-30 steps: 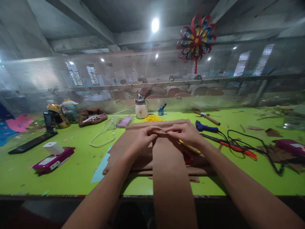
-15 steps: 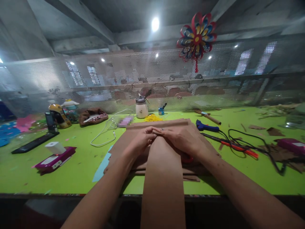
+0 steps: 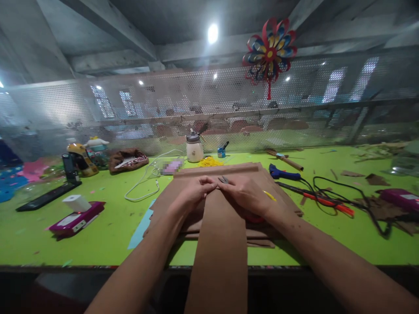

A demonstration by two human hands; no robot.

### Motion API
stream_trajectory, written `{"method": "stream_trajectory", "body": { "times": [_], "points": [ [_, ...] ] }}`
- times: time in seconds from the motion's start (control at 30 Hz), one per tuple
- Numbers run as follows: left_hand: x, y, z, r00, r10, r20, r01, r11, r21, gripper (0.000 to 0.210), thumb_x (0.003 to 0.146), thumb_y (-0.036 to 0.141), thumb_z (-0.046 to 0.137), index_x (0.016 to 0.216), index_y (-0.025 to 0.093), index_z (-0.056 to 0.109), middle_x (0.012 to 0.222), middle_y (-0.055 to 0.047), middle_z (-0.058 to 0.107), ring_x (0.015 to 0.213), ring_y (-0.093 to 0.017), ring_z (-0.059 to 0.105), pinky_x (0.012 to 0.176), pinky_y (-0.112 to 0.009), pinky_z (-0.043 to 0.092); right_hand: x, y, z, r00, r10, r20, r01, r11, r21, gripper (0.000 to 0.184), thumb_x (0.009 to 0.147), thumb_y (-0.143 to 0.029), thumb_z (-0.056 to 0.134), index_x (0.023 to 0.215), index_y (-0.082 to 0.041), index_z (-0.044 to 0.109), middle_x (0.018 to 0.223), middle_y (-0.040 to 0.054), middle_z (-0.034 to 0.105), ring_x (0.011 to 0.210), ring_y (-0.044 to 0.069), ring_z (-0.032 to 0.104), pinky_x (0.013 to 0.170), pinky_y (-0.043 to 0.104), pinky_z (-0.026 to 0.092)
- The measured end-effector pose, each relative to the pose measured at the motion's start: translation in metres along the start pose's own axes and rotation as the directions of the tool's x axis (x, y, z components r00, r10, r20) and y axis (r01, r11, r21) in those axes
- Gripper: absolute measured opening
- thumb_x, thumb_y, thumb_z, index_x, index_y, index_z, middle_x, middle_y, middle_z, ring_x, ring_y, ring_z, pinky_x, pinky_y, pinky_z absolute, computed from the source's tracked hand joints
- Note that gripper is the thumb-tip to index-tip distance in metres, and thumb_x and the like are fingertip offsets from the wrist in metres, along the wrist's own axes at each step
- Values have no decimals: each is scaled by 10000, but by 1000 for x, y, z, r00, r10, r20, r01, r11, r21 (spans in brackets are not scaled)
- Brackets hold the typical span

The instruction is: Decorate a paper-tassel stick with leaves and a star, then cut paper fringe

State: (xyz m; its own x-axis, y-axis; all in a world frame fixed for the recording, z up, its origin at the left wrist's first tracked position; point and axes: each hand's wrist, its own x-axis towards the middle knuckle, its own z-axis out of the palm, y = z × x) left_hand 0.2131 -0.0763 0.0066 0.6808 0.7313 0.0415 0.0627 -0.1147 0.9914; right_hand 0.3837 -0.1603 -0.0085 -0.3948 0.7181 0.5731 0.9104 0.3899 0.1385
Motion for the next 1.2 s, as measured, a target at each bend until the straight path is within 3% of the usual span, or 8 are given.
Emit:
{"method": "stream_trajectory", "body": {
  "times": [0.13,0.23,0.4,0.6,0.83,0.93,1.07,1.2],
  "points": [
    [1,1,-1,996,52,-72,-47,996,70,205,620,269,698,711,128,582,655,-2,579,609,-108,508,593,-234,376,-1,1,4,998,56,-18,-54,994,98,388,891,-161,401,1250,-245,522,839,64,635,669,151,536,599,248,364],
    [-1,8,0,991,117,-71,-104,980,169,177,620,260,691,682,124,596,593,16,558,572,-103,486,579,-230,368,0,3,2,986,165,5,-160,949,273,304,883,-230,435,1126,-226,619,905,74,660,722,166,568,632,253,389],
    [-3,14,2,989,143,-27,-131,956,261,100,633,207,661,656,127,606,592,13,567,585,-112,495,594,-237,376,4,3,-15,953,239,188,-304,765,568,245,840,-316,490,907,-201,695,840,42,695,724,178,573,635,257,407],
    [-4,15,7,985,166,39,-170,943,287,51,645,167,652,655,140,610,637,5,583,633,-121,515,633,-241,392,4,2,-24,862,393,321,-505,604,616,321,809,-389,500,635,-162,647,537,-13,529,490,108,393,440,230,244],
    [-7,16,5,993,94,67,-108,958,264,227,681,186,655,902,141,625,716,-13,618,667,-131,538,648,-261,412,4,7,-26,875,356,329,-483,576,659,303,802,-333,510,554,-168,561,488,-36,385,475,89,307,440,229,221],
    [-8,18,3,993,86,87,-106,958,265,229,679,183,662,899,124,638,726,-22,627,666,-128,543,657,-262,419,4,8,-30,867,352,354,-499,607,619,281,798,-335,517,603,-165,628,505,-23,469,488,95,365,456,228,266],
    [-10,23,7,985,137,109,-162,951,263,166,677,201,667,820,117,669,764,-46,653,707,-140,568,678,-263,428,5,7,-35,897,284,338,-440,636,634,239,802,-318,514,818,-185,713,713,8,655,620,124,508,522,220,336],
    [-12,25,13,982,176,67,-188,938,291,159,678,196,661,810,107,667,782,-57,666,732,-147,580,705,-268,436,5,3,-43,889,335,313,-458,675,578,250,801,-322,525,797,-180,731,701,11,679,620,129,533,506,215,330]
  ]
}}
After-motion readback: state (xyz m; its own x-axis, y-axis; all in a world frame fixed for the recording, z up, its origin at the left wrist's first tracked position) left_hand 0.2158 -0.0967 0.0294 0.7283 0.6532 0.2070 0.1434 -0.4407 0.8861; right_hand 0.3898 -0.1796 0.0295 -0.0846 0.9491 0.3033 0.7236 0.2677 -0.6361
